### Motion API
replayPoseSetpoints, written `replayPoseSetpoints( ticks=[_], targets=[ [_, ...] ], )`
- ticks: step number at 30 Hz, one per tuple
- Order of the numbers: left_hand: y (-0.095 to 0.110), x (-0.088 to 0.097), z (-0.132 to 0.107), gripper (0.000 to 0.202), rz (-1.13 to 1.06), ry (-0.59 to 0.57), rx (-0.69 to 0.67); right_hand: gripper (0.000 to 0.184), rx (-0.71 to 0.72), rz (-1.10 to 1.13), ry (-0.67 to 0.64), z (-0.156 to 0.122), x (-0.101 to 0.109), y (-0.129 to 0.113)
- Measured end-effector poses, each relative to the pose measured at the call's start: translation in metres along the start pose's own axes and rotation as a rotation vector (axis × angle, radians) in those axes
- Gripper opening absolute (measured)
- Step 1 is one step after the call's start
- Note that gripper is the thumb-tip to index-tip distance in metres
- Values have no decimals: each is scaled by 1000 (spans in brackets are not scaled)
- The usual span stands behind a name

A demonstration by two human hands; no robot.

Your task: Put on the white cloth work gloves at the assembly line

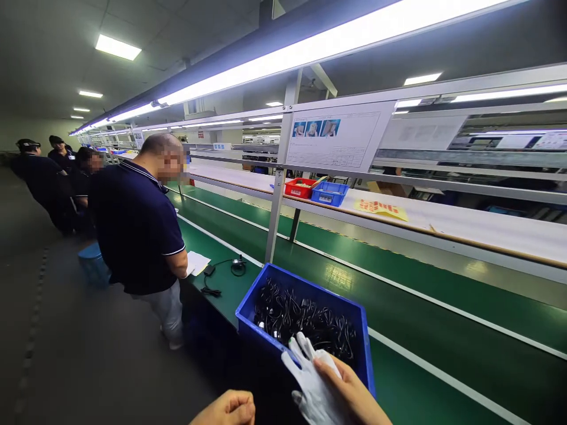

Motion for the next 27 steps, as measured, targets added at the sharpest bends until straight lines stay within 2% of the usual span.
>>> replayPoseSetpoints(
  ticks=[3,6,11,14,17,20,22,24,27],
  targets=[
    [-22,-13,21,75,3,88,57,61,42,-78,-116,0,-15,7],
    [-28,-21,31,82,-104,198,22,60,64,-118,-185,1,-25,13],
    [-2,-20,21,79,-229,461,-97,56,82,-100,-244,3,-39,11],
    [15,-16,19,76,-211,545,-152,54,117,-171,-280,0,-46,2],
    [19,-13,26,81,-184,612,-194,56,176,-291,-291,0,-50,-4],
    [14,-12,34,96,-211,598,-205,58,191,-342,-308,2,-51,-6],
    [12,-13,35,99,-229,553,-214,57,173,-286,-328,3,-51,-7],
    [15,-14,32,92,-265,523,-248,54,142,-176,-324,1,-52,-10],
    [31,-16,20,73,-369,472,-287,50,94,-50,-273,-5,-52,-14]
  ],
)
Point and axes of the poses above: each hand's wrist, its own z-axis towards the middle knuckle, its own x-axis out of the back of the hand, y = z × x, the point moved 1 cm from there along z, towards the middle knuckle, and after that the axes turned 4 degrees about z, right-handed, at the moved point
